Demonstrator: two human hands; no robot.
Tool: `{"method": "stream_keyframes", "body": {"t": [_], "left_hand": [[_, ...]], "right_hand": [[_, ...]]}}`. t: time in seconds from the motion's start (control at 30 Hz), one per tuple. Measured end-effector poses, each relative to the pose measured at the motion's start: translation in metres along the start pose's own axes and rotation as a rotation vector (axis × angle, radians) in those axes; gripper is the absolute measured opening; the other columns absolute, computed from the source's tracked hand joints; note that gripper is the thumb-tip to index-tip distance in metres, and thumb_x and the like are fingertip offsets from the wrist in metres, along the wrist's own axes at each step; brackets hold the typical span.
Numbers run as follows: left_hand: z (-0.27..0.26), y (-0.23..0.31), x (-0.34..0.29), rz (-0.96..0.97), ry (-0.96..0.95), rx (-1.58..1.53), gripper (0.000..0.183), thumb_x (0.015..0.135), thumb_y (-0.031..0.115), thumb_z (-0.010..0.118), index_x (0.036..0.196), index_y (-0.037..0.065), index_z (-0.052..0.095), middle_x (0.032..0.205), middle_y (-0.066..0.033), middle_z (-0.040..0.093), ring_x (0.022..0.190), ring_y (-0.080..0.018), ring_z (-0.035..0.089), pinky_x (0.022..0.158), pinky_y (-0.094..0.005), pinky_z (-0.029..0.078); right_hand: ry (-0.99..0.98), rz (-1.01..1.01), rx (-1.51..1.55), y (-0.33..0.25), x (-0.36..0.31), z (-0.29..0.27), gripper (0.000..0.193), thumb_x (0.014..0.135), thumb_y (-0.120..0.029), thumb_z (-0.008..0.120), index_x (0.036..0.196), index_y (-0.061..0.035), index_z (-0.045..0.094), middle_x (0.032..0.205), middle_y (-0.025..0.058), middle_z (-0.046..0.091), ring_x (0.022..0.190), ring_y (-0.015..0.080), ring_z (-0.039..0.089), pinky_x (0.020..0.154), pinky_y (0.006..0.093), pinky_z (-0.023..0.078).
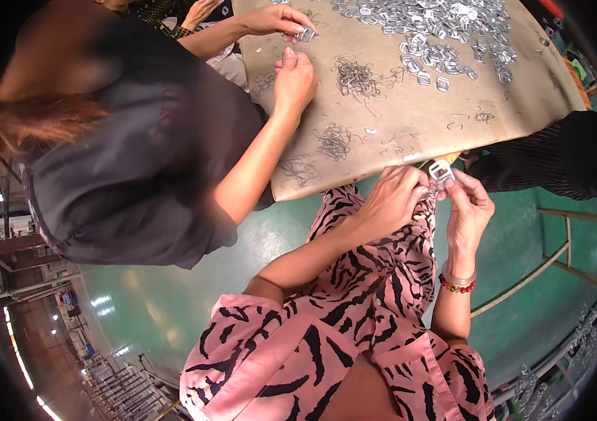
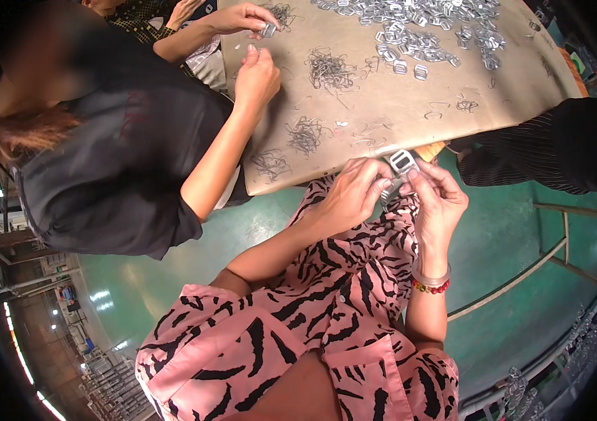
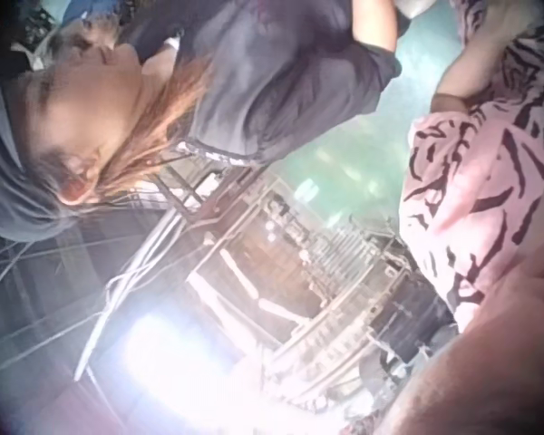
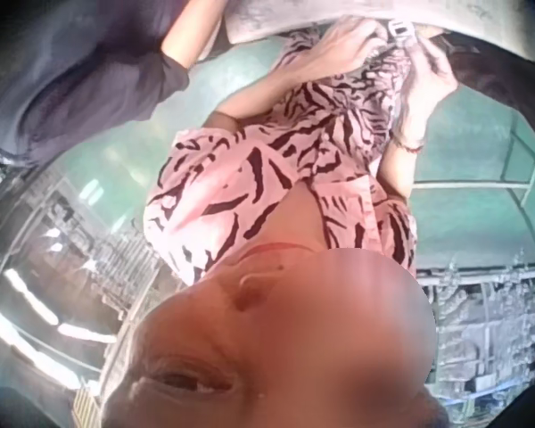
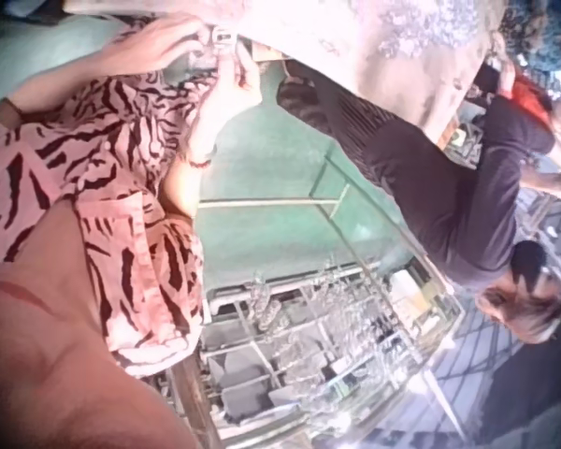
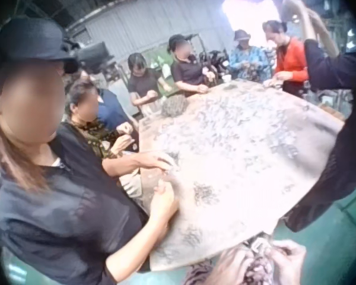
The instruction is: The person sorts through a pile of small metal buckles on a table, picking them up individually and placing them into smaller clusters or onto a chain.
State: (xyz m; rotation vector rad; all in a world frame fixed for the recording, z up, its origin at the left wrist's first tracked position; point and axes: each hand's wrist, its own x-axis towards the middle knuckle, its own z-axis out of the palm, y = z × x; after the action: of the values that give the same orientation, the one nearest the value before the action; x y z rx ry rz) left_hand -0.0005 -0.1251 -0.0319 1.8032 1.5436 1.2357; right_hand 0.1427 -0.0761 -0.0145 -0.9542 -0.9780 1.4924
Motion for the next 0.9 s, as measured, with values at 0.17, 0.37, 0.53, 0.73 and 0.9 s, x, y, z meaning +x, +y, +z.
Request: {"method": "stream_keyframes", "body": {"t": [0.17,0.37,0.53,0.73,0.9], "left_hand": [[-0.017,-0.011,-0.012,-0.038,-0.098,0.001,0.026,0.085,0.017,0.059,0.108,0.006,0.053,0.105,-0.0143,0.057,0.107,-0.0307,0.051,0.092,-0.0389,0.039],[-0.094,-0.109,0.03,-0.36,0.222,0.438,0.019,0.086,0.014,0.057,0.1,0.002,0.063,0.097,-0.0184,0.06,0.092,-0.0305,0.057,0.081,-0.0355,0.044],[-0.103,-0.189,0.02,-0.115,0.216,0.798,0.013,0.083,0.014,0.06,0.085,0.001,0.059,0.08,-0.0188,0.057,0.078,-0.0336,0.055,0.073,-0.0398,0.043],[-0.083,-0.125,0.048,-0.193,0.141,0.521,0.015,0.086,0.01,0.052,0.09,-0.005,0.051,0.085,-0.0256,0.057,0.078,-0.042,0.055,0.07,-0.0453,0.045],[-0.045,-0.036,0.051,-0.341,0.035,-0.01,0.014,0.089,0.009,0.056,0.097,-0.002,0.056,0.086,-0.007,0.062,0.074,-0.0088,0.059,0.068,-0.0254,0.048]], "right_hand": [[-0.027,0.079,-0.011,0.003,-0.013,0.0,0.015,0.078,0.007,0.063,0.093,0.0069,0.063,0.076,0.0125,0.064,0.063,0.0136,0.061,0.057,0.0235,0.051],[-0.086,-0.036,-0.146,0.001,-0.014,-0.002,0.014,0.077,0.008,0.064,0.09,0.0034,0.064,0.079,0.0082,0.063,0.059,0.0119,0.061,0.05,0.0194,0.049],[-0.086,-0.001,-0.321,-0.019,-0.009,0.013,0.014,0.078,0.003,0.065,0.092,0.0013,0.065,0.074,0.0069,0.064,0.061,0.0111,0.062,0.045,0.0185,0.048],[-0.029,-0.001,-0.279,-0.018,0.001,0.005,0.018,0.076,0.006,0.065,0.094,0.0069,0.064,0.081,0.0096,0.065,0.063,0.0105,0.059,0.059,0.0208,0.049],[0.0,-0.034,-0.177,-0.016,0.005,-0.006,0.018,0.076,0.005,0.066,0.094,0.0053,0.064,0.076,0.006,0.064,0.062,0.0066,0.057,0.057,0.018,0.047]]}}
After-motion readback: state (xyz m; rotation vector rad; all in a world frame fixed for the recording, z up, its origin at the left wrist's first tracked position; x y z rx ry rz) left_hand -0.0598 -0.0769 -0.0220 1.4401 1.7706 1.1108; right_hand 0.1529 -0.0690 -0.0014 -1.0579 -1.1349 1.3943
